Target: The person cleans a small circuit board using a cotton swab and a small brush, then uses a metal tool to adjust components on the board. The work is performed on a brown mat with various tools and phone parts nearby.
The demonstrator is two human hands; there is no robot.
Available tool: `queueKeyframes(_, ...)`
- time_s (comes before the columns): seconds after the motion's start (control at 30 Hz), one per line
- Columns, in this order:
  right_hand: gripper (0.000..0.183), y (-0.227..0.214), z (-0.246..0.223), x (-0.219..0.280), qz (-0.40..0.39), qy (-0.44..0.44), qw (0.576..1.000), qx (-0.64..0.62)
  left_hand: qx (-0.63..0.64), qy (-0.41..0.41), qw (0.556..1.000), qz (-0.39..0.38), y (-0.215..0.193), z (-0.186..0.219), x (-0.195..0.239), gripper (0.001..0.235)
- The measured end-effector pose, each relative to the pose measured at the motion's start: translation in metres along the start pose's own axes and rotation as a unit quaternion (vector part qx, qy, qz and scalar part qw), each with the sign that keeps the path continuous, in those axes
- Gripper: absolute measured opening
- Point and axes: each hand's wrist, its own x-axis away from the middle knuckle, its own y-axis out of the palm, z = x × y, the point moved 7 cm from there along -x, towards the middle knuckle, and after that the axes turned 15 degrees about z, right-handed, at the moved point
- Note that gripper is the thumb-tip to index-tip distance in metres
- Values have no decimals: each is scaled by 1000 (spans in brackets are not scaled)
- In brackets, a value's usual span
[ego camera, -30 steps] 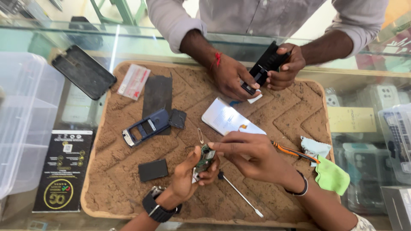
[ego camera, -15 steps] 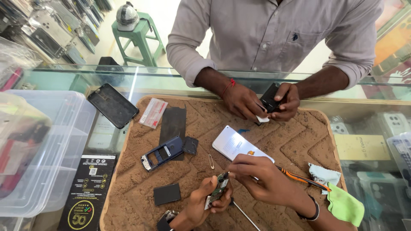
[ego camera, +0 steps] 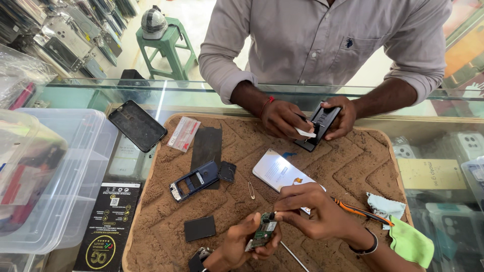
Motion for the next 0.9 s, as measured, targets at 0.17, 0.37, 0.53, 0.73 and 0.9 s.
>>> queueKeyframes(0.17,13,4,2,-6,-2,41,997,-68,10,22,1000,16,-5,3,-1,62)
queueKeyframes(0.37,17,1,-11,-11,-55,37,994,-83,-9,29,999,32,-8,3,-3,62)
queueKeyframes(0.53,16,2,-14,-8,-72,40,995,-51,-14,30,999,3,-4,3,-2,65)
queueKeyframes(0.73,16,4,-6,-3,-77,61,994,-38,-20,21,998,51,-19,-7,-5,62)
queueKeyframes(0.9,17,6,-2,-3,-70,52,992,-91,-13,63,998,-20,-12,0,-1,67)
